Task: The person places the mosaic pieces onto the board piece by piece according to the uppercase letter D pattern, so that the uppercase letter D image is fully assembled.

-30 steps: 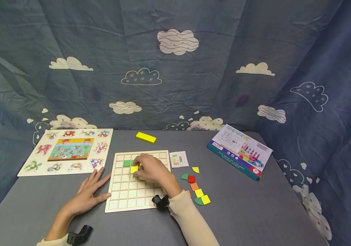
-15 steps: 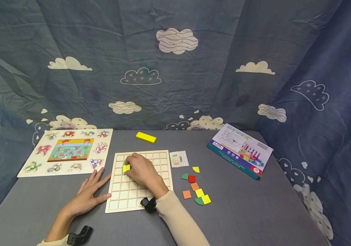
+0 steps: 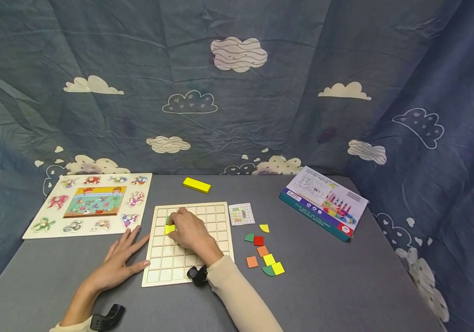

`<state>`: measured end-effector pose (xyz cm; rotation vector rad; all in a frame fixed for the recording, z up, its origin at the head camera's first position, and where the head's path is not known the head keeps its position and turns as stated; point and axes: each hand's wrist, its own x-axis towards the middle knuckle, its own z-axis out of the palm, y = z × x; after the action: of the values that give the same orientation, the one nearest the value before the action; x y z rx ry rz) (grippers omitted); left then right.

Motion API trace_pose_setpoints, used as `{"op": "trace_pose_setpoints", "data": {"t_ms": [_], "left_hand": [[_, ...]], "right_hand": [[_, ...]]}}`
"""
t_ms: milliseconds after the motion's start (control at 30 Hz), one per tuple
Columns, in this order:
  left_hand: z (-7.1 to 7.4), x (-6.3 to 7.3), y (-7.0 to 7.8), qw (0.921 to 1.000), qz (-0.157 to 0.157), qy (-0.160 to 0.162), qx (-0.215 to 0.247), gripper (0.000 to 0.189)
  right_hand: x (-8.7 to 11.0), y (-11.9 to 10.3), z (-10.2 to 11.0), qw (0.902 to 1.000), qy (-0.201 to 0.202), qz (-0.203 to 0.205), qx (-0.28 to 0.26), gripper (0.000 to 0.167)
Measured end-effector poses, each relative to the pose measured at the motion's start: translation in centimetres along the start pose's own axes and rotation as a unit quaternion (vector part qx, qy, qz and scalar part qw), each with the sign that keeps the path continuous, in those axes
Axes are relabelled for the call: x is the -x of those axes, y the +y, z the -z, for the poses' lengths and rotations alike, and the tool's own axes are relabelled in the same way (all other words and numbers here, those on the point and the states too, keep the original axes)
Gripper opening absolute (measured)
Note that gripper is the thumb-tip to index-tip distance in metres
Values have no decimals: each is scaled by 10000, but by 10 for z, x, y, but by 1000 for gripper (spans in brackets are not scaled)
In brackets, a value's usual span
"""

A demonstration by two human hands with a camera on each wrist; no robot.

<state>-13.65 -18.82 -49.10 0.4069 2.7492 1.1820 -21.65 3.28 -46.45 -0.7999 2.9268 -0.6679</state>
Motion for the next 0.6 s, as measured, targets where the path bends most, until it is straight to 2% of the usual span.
{"op": "trace_pose_setpoints", "data": {"t_ms": [600], "left_hand": [[2,0,2,10000,20,-56,-22,75]], "right_hand": [[-2,2,4,9997,-188,14,-152,27]]}}
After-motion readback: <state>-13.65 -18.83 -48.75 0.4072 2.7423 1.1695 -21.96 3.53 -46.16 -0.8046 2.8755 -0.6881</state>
